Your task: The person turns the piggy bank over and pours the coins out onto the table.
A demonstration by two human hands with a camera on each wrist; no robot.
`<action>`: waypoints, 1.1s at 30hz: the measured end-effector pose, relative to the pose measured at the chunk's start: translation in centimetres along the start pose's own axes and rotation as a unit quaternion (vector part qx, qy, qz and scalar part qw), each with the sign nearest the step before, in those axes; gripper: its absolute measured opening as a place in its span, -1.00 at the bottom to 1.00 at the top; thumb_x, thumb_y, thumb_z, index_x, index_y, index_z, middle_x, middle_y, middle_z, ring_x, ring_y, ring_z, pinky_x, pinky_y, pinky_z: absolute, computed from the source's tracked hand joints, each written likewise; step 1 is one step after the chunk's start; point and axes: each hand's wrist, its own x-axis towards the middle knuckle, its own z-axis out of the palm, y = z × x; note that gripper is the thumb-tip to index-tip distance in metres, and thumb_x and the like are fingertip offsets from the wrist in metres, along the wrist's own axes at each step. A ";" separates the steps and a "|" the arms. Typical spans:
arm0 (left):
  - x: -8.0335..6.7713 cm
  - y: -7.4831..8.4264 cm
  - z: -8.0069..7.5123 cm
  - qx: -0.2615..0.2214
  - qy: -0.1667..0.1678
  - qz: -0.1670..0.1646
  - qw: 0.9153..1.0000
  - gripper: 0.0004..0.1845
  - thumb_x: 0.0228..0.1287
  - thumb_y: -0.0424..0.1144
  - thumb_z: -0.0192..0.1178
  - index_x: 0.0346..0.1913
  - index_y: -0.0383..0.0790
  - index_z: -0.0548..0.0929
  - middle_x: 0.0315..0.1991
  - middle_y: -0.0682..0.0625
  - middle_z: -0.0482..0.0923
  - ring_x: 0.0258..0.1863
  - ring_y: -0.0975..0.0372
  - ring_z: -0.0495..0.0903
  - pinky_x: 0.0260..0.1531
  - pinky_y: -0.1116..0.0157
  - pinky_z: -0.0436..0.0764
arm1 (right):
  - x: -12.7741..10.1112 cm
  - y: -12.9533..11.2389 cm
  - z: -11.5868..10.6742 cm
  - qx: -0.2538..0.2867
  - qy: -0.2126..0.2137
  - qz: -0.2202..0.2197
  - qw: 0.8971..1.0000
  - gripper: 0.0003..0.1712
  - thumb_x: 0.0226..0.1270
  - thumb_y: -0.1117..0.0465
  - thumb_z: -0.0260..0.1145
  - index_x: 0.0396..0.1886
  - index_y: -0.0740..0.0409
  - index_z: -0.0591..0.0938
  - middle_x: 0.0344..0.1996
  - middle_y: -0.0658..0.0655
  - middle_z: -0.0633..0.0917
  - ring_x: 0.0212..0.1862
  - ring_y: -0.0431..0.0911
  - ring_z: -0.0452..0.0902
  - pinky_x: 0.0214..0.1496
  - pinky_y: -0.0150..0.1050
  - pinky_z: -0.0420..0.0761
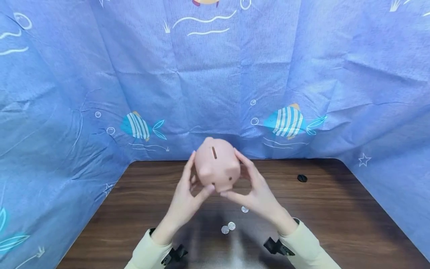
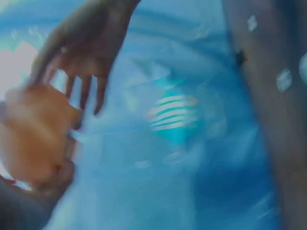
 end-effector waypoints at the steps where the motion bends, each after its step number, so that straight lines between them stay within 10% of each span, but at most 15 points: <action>1: -0.1 0.8 -0.3 0.027 0.008 0.083 0.996 0.02 0.33 0.04 0.35 0.61 -0.23 -0.04 0.53 -0.25 0.13 0.33 0.06 0.46 0.21 0.29 0.53 | 0.2 -0.7 -0.2 -0.009 0.008 -0.077 0.997 0.03 0.21 0.05 0.56 0.55 0.13 0.19 0.48 0.24 0.32 0.37 0.01 0.39 0.28 -0.27 0.52; 4: 0.0 1.7 -1.2 0.078 0.022 0.280 0.957 0.09 0.25 0.07 0.40 0.53 -0.48 -0.01 0.50 -0.39 0.11 0.43 -0.03 0.30 0.32 0.23 0.43 | 0.6 -1.2 -0.1 0.001 0.009 -0.244 0.970 -0.05 0.26 0.11 0.50 0.47 0.27 0.18 0.53 0.37 0.14 0.53 0.15 0.10 0.43 -0.18 0.37; 6: 0.1 1.0 -1.6 0.093 0.026 0.305 0.948 0.10 0.25 0.08 0.40 0.50 -0.55 -0.01 0.48 -0.43 0.10 0.45 -0.07 0.25 0.34 0.22 0.42 | 0.6 -0.5 0.6 0.011 0.005 -0.260 0.966 -0.06 0.25 0.13 0.51 0.45 0.28 0.16 0.53 0.39 0.12 0.54 0.18 0.06 0.43 -0.15 0.38; 8: -0.1 -0.5 -1.7 0.073 0.018 0.222 0.972 0.06 0.28 0.07 0.38 0.55 -0.43 0.00 0.50 -0.35 0.12 0.42 0.00 0.32 0.30 0.25 0.45 | 0.3 0.7 1.4 0.014 0.005 -0.188 0.982 -0.01 0.20 0.16 0.56 0.47 0.25 0.17 0.50 0.35 0.21 0.47 0.10 0.24 0.35 -0.14 0.48; 11: -0.5 -3.5 -1.1 0.024 0.006 -0.020 0.999 -0.03 0.36 0.06 0.31 0.61 -0.21 0.00 0.50 -0.24 0.18 0.29 0.06 0.49 0.18 0.26 0.56 | -0.4 3.2 2.8 0.053 0.001 0.029 0.998 0.01 0.16 0.25 0.58 0.51 0.14 0.21 0.43 0.27 0.37 0.26 0.05 0.50 0.14 -0.11 0.64; 15: -0.6 -7.1 0.1 -0.037 -0.024 -0.264 0.963 -0.11 0.48 0.03 0.19 0.59 -0.31 -0.03 0.47 -0.34 0.21 0.13 -0.05 0.61 0.06 0.11 0.65 | -1.9 6.7 4.4 0.095 -0.003 0.288 0.953 -0.03 0.21 0.25 0.54 0.54 0.04 0.22 0.34 0.22 0.50 0.07 0.05 0.63 0.00 -0.10 0.68; 19: -1.3 -9.1 0.6 -0.067 -0.046 -0.335 0.939 -0.14 0.53 0.00 0.11 0.54 -0.48 -0.03 0.42 -0.43 0.24 0.01 -0.07 0.65 0.01 0.03 0.68 | -3.0 8.6 5.2 0.085 -0.034 0.367 0.926 0.00 0.25 0.08 0.52 0.55 0.16 0.18 0.30 0.24 0.51 -0.03 -0.01 0.65 -0.23 -0.13 0.65; 23: -1.3 -9.7 0.7 -0.068 -0.045 -0.337 0.938 -0.14 0.52 0.02 0.11 0.54 -0.49 -0.02 0.40 -0.44 0.26 -0.02 -0.08 0.66 -0.01 -0.01 0.67 | -3.0 8.9 5.2 0.084 -0.037 0.360 0.928 0.00 0.25 0.05 0.52 0.54 0.20 0.18 0.28 0.26 0.51 -0.04 -0.01 0.63 -0.33 -0.10 0.62; 28: -0.7 -8.4 0.6 -0.053 -0.031 -0.303 0.951 -0.16 0.53 -0.02 0.11 0.56 -0.45 -0.04 0.40 -0.44 0.26 0.05 -0.08 0.63 -0.02 0.03 0.68 | -2.1 7.3 4.6 0.069 -0.026 0.325 0.943 -0.02 0.27 0.14 0.51 0.56 0.10 0.18 0.33 0.22 0.48 0.13 0.05 0.59 0.00 -0.08 0.68; 31: -0.7 -5.2 -0.1 -0.031 0.004 -0.198 0.980 -0.15 0.46 -0.10 0.23 0.60 -0.26 0.01 0.45 -0.30 0.27 0.17 0.03 0.59 0.08 0.18 0.64 | -1.3 4.3 3.4 0.032 -0.014 0.199 0.979 0.04 0.21 0.13 0.56 0.57 0.08 0.17 0.36 0.20 0.48 0.16 -0.01 0.58 0.13 -0.15 0.64; 33: -0.9 -2.7 -0.8 -0.013 0.026 -0.066 0.997 -0.10 0.39 -0.10 0.33 0.61 -0.19 0.04 0.49 -0.23 0.24 0.26 0.08 0.53 0.17 0.28 0.57 | -0.6 2.0 2.3 -0.005 -0.007 0.054 0.999 0.03 0.20 0.09 0.56 0.55 0.15 0.19 0.40 0.25 0.42 0.25 0.02 0.51 0.20 -0.18 0.60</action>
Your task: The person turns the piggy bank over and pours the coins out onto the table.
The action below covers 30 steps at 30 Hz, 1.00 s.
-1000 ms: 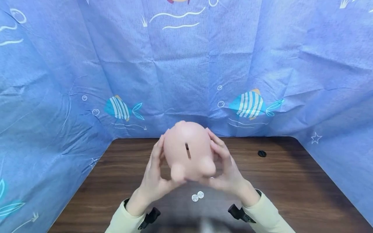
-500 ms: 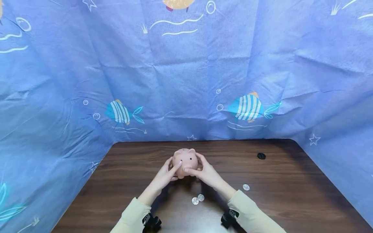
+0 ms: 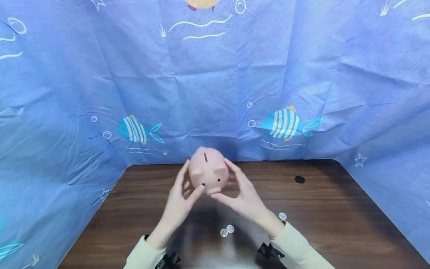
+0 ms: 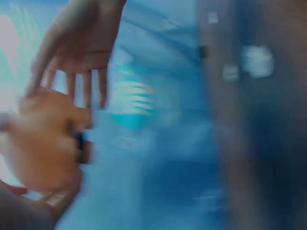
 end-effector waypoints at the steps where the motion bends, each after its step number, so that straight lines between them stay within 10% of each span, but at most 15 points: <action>1: -0.2 1.2 -0.4 0.012 0.007 0.084 0.996 -0.07 0.33 -0.09 0.38 0.59 -0.21 0.07 0.50 -0.22 0.21 0.29 0.12 0.50 0.18 0.35 0.54 | 0.3 -1.0 -0.5 -0.018 0.006 -0.085 0.996 0.02 0.21 0.08 0.56 0.53 0.20 0.19 0.42 0.29 0.38 0.30 0.04 0.46 0.25 -0.18 0.56; 4: -0.1 3.4 -1.3 0.042 0.005 0.325 0.945 0.00 0.25 -0.05 0.44 0.53 -0.39 0.08 0.52 -0.31 0.12 0.43 0.04 0.32 0.28 0.34 0.44 | 1.3 -2.9 -1.6 -0.030 0.007 -0.290 0.956 -0.02 0.28 0.11 0.49 0.51 0.26 0.13 0.50 0.40 0.16 0.49 0.15 0.19 0.42 -0.14 0.38; 6: 0.2 3.7 -1.6 0.041 -0.012 0.394 0.918 0.02 0.22 -0.05 0.45 0.49 -0.48 0.07 0.50 -0.40 0.09 0.44 -0.03 0.28 0.26 0.31 0.47 | 1.6 -2.9 -1.5 -0.009 -0.006 -0.341 0.940 0.00 0.27 0.17 0.47 0.52 0.24 0.08 0.51 0.45 0.09 0.53 0.22 0.08 0.44 -0.11 0.35; 7: 0.2 3.4 -1.7 0.042 -0.017 0.389 0.920 0.02 0.22 -0.03 0.45 0.49 -0.47 0.07 0.49 -0.39 0.11 0.43 0.00 0.30 0.24 0.32 0.48 | 1.6 -2.5 -1.3 0.003 -0.011 -0.334 0.943 0.04 0.25 0.17 0.50 0.53 0.23 0.05 0.50 0.46 0.08 0.52 0.21 0.10 0.44 -0.09 0.36; 9: 0.2 2.6 -1.8 0.041 -0.024 0.294 0.955 -0.02 0.25 -0.04 0.44 0.54 -0.32 0.10 0.50 -0.27 0.14 0.36 0.11 0.40 0.18 0.34 0.53 | 1.3 -1.5 -0.6 0.035 -0.023 -0.244 0.969 0.13 0.18 0.18 0.56 0.56 0.14 0.02 0.51 0.40 0.14 0.47 0.10 0.23 0.36 -0.15 0.46; 12: 0.6 0.6 -1.6 0.054 -0.024 0.043 0.997 -0.12 0.33 -0.04 0.38 0.57 -0.15 0.15 0.35 -0.20 0.41 0.07 0.20 0.63 -0.04 0.32 0.65 | 0.7 0.7 0.7 0.105 -0.041 0.012 0.994 0.15 0.15 0.20 0.59 0.58 0.00 0.05 0.43 0.28 0.32 0.25 -0.02 0.50 0.17 -0.16 0.61; 15: 1.1 -2.2 -1.0 0.053 -0.059 -0.163 0.983 -0.24 0.43 -0.01 0.26 0.54 -0.18 0.21 0.21 -0.19 0.54 -0.12 0.15 0.69 -0.15 0.20 0.70 | 0.3 3.1 1.5 0.157 -0.063 0.248 0.954 0.12 0.22 0.16 0.54 0.60 -0.06 0.03 0.26 0.24 0.52 0.00 0.00 0.64 -0.02 -0.08 0.68; 17: 1.1 -4.1 -0.8 0.041 -0.090 -0.229 0.968 -0.27 0.47 0.03 0.18 0.50 -0.32 0.24 0.15 -0.27 0.57 -0.18 0.09 0.69 -0.16 0.13 0.70 | -0.1 4.5 2.0 0.164 -0.087 0.323 0.928 0.10 0.26 0.09 0.51 0.60 0.04 0.01 0.14 0.27 0.59 -0.09 0.08 0.66 -0.10 -0.02 0.69; 25: 0.8 -5.7 -0.5 -0.004 -0.106 -0.268 0.958 -0.26 0.50 0.02 0.14 0.49 -0.42 0.20 0.29 -0.31 0.45 -0.11 0.04 0.68 -0.06 0.06 0.70 | -0.4 5.7 2.2 0.153 -0.115 0.353 0.916 0.19 0.24 -0.01 0.50 0.61 0.13 -0.07 0.09 0.31 0.62 -0.06 0.16 0.66 -0.15 -0.04 0.66; 30: 0.4 -1.7 -0.8 0.069 -0.063 -0.164 0.982 -0.24 0.48 0.03 0.18 0.54 -0.29 0.18 0.23 -0.25 0.53 -0.09 0.11 0.69 -0.13 0.16 0.71 | 0.1 2.1 1.2 0.101 -0.074 0.246 0.961 0.18 0.20 0.04 0.56 0.64 -0.03 0.01 0.27 0.23 0.54 0.00 0.01 0.66 -0.04 -0.15 0.69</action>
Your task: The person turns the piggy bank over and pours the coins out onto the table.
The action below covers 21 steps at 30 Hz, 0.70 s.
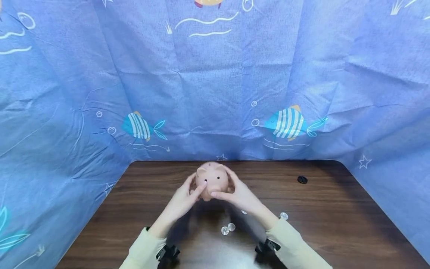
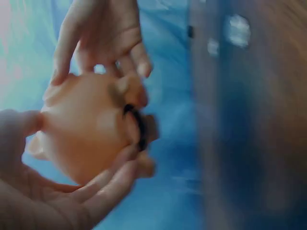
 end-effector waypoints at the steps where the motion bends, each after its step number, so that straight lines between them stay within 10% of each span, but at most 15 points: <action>1: -0.7 1.0 -0.3 0.014 0.023 0.048 0.998 -0.22 0.45 0.02 0.22 0.55 -0.24 0.17 0.26 -0.21 0.52 -0.07 0.14 0.69 -0.12 0.21 0.70 | -0.5 -1.1 -0.2 -0.027 0.011 -0.059 0.998 0.19 0.18 0.03 0.57 0.64 -0.04 0.03 0.33 0.21 0.49 0.04 -0.04 0.64 0.01 -0.18 0.67; 4: -2.6 4.1 -1.2 0.041 0.091 0.270 0.958 -0.11 0.33 0.06 0.35 0.54 -0.27 0.19 0.32 -0.22 0.46 0.06 0.20 0.65 0.01 0.35 0.62 | -2.0 -4.6 -1.0 -0.117 0.044 -0.301 0.945 0.13 0.17 0.02 0.58 0.60 0.08 0.12 0.45 0.26 0.35 0.26 0.01 0.51 0.19 -0.24 0.59; 7: -3.1 5.7 -1.8 0.051 0.133 0.503 0.853 -0.06 0.27 0.05 0.40 0.47 -0.48 0.20 0.42 -0.32 0.32 0.30 0.08 0.49 0.20 0.33 0.52 | -2.5 -6.5 -1.5 -0.163 0.054 -0.518 0.838 -0.01 0.24 0.11 0.49 0.52 0.26 0.16 0.48 0.44 0.20 0.44 0.17 0.29 0.36 -0.18 0.46; 9: -2.6 5.6 -2.0 0.052 0.144 0.572 0.806 -0.05 0.25 0.03 0.42 0.39 -0.61 0.21 0.39 -0.42 0.30 0.36 -0.03 0.40 0.26 0.27 0.49 | -2.2 -6.5 -1.4 -0.167 0.053 -0.570 0.803 -0.05 0.25 0.15 0.45 0.48 0.32 0.15 0.46 0.51 0.19 0.48 0.25 0.20 0.43 -0.10 0.38; 10: -2.3 5.3 -2.0 0.051 0.146 0.569 0.808 -0.05 0.25 0.03 0.42 0.40 -0.60 0.22 0.38 -0.42 0.31 0.37 -0.04 0.39 0.28 0.26 0.48 | -1.9 -6.1 -1.3 -0.166 0.055 -0.567 0.805 -0.04 0.24 0.14 0.47 0.48 0.34 0.15 0.45 0.51 0.21 0.45 0.22 0.25 0.41 -0.11 0.41; 11: -2.0 4.7 -1.8 0.051 0.149 0.539 0.828 -0.06 0.27 0.07 0.40 0.42 -0.54 0.24 0.39 -0.37 0.33 0.35 0.01 0.42 0.27 0.28 0.48 | -1.5 -5.5 -1.2 -0.163 0.059 -0.540 0.823 -0.01 0.23 0.10 0.50 0.49 0.33 0.15 0.44 0.46 0.26 0.41 0.16 0.32 0.37 -0.16 0.45; 14: -0.9 2.3 -1.1 0.016 0.121 0.333 0.935 -0.11 0.28 0.11 0.37 0.50 -0.30 0.27 0.34 -0.25 0.43 0.14 0.14 0.59 0.06 0.35 0.61 | -0.2 -2.9 -0.9 -0.119 0.052 -0.358 0.925 0.10 0.16 0.05 0.59 0.55 0.18 0.16 0.41 0.28 0.39 0.24 0.03 0.52 0.21 -0.18 0.58; 16: 0.0 0.4 -0.4 -0.028 0.071 0.161 0.984 -0.17 0.37 0.10 0.29 0.54 -0.20 0.24 0.31 -0.20 0.46 0.01 0.14 0.66 -0.03 0.30 0.67 | 0.6 -0.9 -0.6 -0.070 0.037 -0.192 0.978 0.13 0.13 0.04 0.61 0.59 0.03 0.15 0.33 0.18 0.51 0.10 -0.06 0.60 0.09 -0.20 0.64; 18: 0.9 -1.3 0.2 -0.074 0.021 0.018 0.997 -0.23 0.46 0.04 0.21 0.55 -0.25 0.20 0.28 -0.26 0.48 -0.08 0.07 0.70 -0.11 0.18 0.72 | 1.3 0.8 -0.4 -0.032 0.015 -0.046 0.998 0.12 0.18 0.05 0.57 0.61 -0.06 0.11 0.24 0.17 0.58 0.01 -0.04 0.65 0.04 -0.08 0.67; 21: 1.7 -3.3 0.8 -0.102 -0.034 -0.091 0.990 -0.24 0.54 -0.01 0.10 0.52 -0.45 0.13 0.26 -0.37 0.46 -0.13 -0.01 0.70 -0.09 0.04 0.72 | 1.9 2.7 0.0 -0.019 -0.024 0.069 0.997 0.13 0.25 -0.02 0.51 0.62 0.05 0.02 0.15 0.25 0.61 -0.09 -0.05 0.68 -0.05 0.01 0.67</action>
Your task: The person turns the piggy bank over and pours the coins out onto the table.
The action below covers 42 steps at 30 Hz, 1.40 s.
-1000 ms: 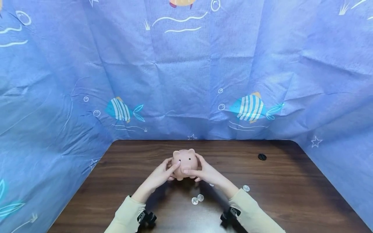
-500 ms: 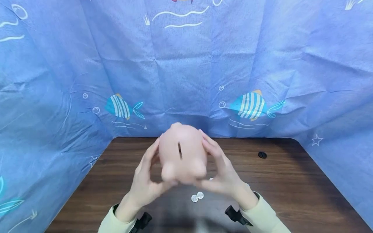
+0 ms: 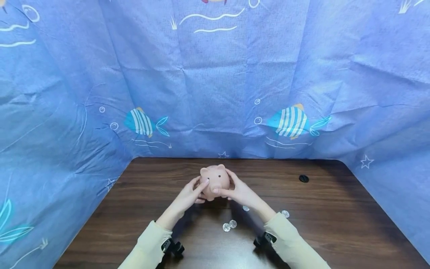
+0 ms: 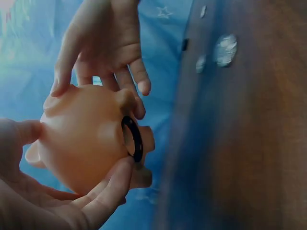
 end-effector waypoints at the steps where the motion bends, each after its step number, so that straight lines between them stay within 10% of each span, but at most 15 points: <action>1: 0.2 -0.4 0.0 0.000 -0.007 -0.015 1.000 -0.24 0.55 -0.01 0.08 0.51 -0.50 0.11 0.26 -0.38 0.45 -0.14 -0.01 0.70 -0.10 0.02 0.71 | 0.2 0.4 0.1 0.002 -0.011 0.013 1.000 0.15 0.26 -0.04 0.50 0.62 0.09 0.00 0.16 0.28 0.60 -0.12 -0.05 0.68 -0.09 0.04 0.67; 11: 0.2 0.2 -0.3 0.010 0.009 -0.008 1.000 -0.20 0.52 0.00 0.12 0.53 -0.47 0.09 0.34 -0.38 0.38 -0.05 0.00 0.66 -0.09 0.06 0.71 | 0.3 0.0 0.3 0.019 -0.002 0.007 1.000 0.16 0.22 -0.04 0.53 0.62 0.01 0.01 0.26 0.25 0.52 -0.05 -0.02 0.66 -0.08 0.01 0.66; 16: -2.9 3.2 -0.4 0.056 0.079 0.154 0.983 -0.21 0.43 -0.06 0.27 0.58 -0.17 0.15 0.33 -0.18 0.44 0.01 0.17 0.62 -0.07 0.26 0.67 | -2.0 -3.6 0.2 -0.054 0.055 -0.167 0.983 0.16 0.17 -0.04 0.57 0.63 -0.12 0.08 0.39 0.11 0.45 0.15 -0.09 0.59 0.14 -0.22 0.61; 18: -4.7 4.7 -0.5 0.082 0.101 0.293 0.947 -0.13 0.37 -0.02 0.33 0.58 -0.19 0.15 0.36 -0.19 0.41 0.09 0.20 0.59 0.00 0.34 0.62 | -3.5 -5.4 -0.2 -0.105 0.080 -0.313 0.941 0.13 0.18 -0.04 0.57 0.61 0.01 0.12 0.46 0.16 0.37 0.27 -0.03 0.50 0.24 -0.23 0.54; 22: -6.7 7.0 -0.8 0.127 0.097 0.573 0.804 -0.03 0.29 0.03 0.38 0.52 -0.41 0.11 0.48 -0.33 0.18 0.41 0.04 0.33 0.32 0.28 0.42 | -5.0 -7.7 -0.6 -0.139 0.078 -0.568 0.807 0.00 0.28 0.10 0.48 0.54 0.19 0.11 0.53 0.36 0.14 0.52 0.18 0.13 0.46 -0.12 0.33; 24: -6.4 7.3 -0.9 0.144 0.100 0.628 0.758 -0.06 0.31 0.03 0.35 0.47 -0.48 0.11 0.47 -0.39 0.14 0.46 -0.04 0.23 0.37 0.22 0.37 | -4.6 -7.6 -0.5 -0.131 0.063 -0.605 0.783 0.00 0.28 0.17 0.47 0.53 0.18 0.06 0.54 0.39 0.10 0.54 0.23 0.04 0.48 -0.05 0.29; 25: -6.0 7.1 -0.9 0.146 0.104 0.624 0.761 -0.07 0.32 0.05 0.34 0.47 -0.47 0.12 0.47 -0.38 0.14 0.47 -0.03 0.22 0.37 0.23 0.36 | -4.2 -7.2 -0.4 -0.120 0.056 -0.594 0.794 0.03 0.26 0.19 0.49 0.53 0.18 0.04 0.54 0.36 0.12 0.54 0.19 0.08 0.47 -0.06 0.32; 26: -5.5 6.7 -1.0 0.146 0.108 0.596 0.782 -0.07 0.33 0.08 0.33 0.48 -0.44 0.14 0.47 -0.36 0.16 0.43 0.02 0.29 0.33 0.27 0.40 | -3.8 -6.7 -0.2 -0.113 0.059 -0.560 0.819 0.07 0.22 0.20 0.53 0.54 0.17 0.04 0.54 0.32 0.15 0.52 0.13 0.13 0.45 -0.11 0.35; 30: -2.6 3.9 -0.8 0.109 0.095 0.304 0.942 -0.16 0.40 0.06 0.27 0.55 -0.25 0.17 0.45 -0.27 0.25 0.20 0.07 0.56 0.11 0.23 0.61 | -1.9 -3.6 0.7 -0.033 0.068 -0.265 0.961 0.15 0.13 0.21 0.61 0.58 0.03 0.08 0.44 0.21 0.37 0.28 0.03 0.50 0.22 -0.13 0.59; 32: -1.3 2.3 -0.6 0.074 0.068 0.143 0.985 -0.19 0.45 0.03 0.22 0.58 -0.20 0.13 0.45 -0.26 0.27 0.07 0.04 0.64 0.00 0.16 0.67 | -1.2 -1.9 1.1 0.003 0.069 -0.116 0.991 0.15 0.14 0.17 0.60 0.60 -0.07 0.09 0.35 0.20 0.48 0.13 0.04 0.60 0.09 -0.09 0.65; 36: 0.1 0.0 -0.3 0.015 0.020 -0.002 1.000 -0.20 0.51 0.04 0.12 0.56 -0.34 0.09 0.42 -0.34 0.28 0.00 -0.01 0.65 -0.06 0.07 0.70 | -0.1 0.6 1.4 0.020 0.041 0.009 0.999 0.17 0.18 -0.06 0.55 0.62 -0.04 0.04 0.14 0.22 0.61 -0.10 0.11 0.67 -0.13 0.02 0.68; 42: 0.4 -0.2 -0.3 0.005 0.006 -0.025 1.000 -0.18 0.52 0.05 0.10 0.54 -0.43 0.05 0.44 -0.39 0.22 -0.01 -0.05 0.65 -0.05 0.02 0.70 | 0.3 1.2 1.3 0.020 0.017 0.028 0.999 0.22 0.22 -0.10 0.51 0.63 0.09 -0.06 0.12 0.26 0.62 -0.20 0.00 0.68 -0.18 0.04 0.67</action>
